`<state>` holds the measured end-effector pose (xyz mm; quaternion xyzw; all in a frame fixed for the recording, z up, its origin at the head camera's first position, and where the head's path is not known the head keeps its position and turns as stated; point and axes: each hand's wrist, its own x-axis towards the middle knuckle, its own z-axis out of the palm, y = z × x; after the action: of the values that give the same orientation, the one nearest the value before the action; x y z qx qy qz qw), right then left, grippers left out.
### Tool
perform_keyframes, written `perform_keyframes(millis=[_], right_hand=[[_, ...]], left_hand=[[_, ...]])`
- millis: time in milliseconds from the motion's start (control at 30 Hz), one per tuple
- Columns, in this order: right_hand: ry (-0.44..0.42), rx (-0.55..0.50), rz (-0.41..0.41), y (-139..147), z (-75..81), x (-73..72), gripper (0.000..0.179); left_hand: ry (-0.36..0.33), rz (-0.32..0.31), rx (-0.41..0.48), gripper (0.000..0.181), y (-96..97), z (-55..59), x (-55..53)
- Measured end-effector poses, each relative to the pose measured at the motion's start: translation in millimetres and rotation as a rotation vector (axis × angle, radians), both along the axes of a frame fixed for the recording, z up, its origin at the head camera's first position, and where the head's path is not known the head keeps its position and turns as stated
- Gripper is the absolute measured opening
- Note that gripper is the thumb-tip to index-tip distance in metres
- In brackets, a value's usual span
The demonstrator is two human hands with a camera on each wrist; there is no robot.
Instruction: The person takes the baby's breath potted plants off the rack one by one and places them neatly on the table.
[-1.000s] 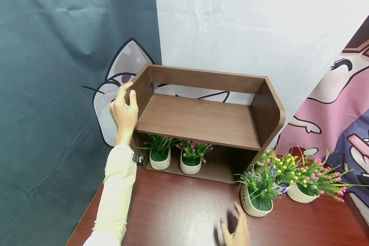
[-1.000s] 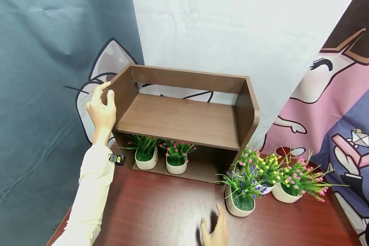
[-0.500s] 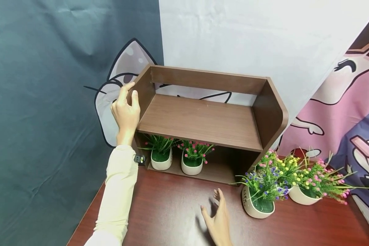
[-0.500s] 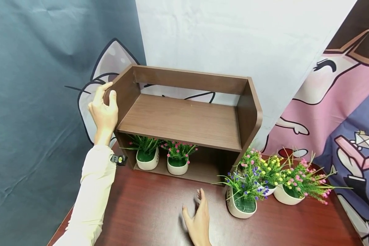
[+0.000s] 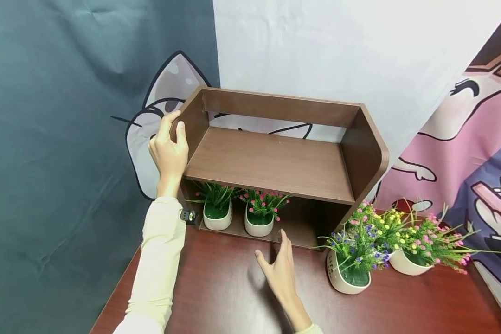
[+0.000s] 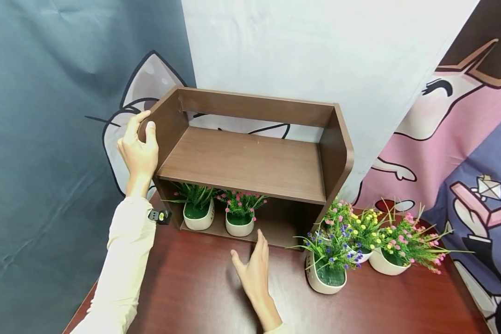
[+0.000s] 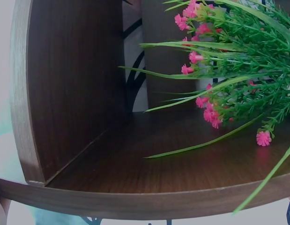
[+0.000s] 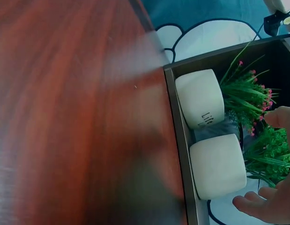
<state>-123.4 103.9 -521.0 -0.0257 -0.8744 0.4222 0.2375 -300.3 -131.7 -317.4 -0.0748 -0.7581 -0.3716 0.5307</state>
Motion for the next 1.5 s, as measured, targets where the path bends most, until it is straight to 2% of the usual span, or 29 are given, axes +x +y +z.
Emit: perform_keyframes(millis=[300,600,900,1133,1500], right_hand=[[-0.022,0.05,-0.032,-6,-8.4,-28.3,0.085],[-0.057,-0.003,-0.06,-8,-21.7,-44.5,0.087],[-0.025,0.048,-0.121,-11,-27.6,-62.1,0.093],[-0.013,0.028,-0.148,-14,-30.4,-70.7,0.095],[-0.113,0.013,-0.186,-27,-33.1,-77.3,0.099]], left_hand=[[0.011,0.004,0.013,0.025,-1.7,-1.9,0.2],[-0.006,0.007,0.006,0.025,0.7,-2.1,-2.8],[0.014,0.022,0.014,0.024,1.2,-0.6,-3.5],[0.025,0.01,0.006,0.024,1.0,0.8,-2.9],[0.025,0.023,0.014,0.024,-0.1,-1.3,-5.0]])
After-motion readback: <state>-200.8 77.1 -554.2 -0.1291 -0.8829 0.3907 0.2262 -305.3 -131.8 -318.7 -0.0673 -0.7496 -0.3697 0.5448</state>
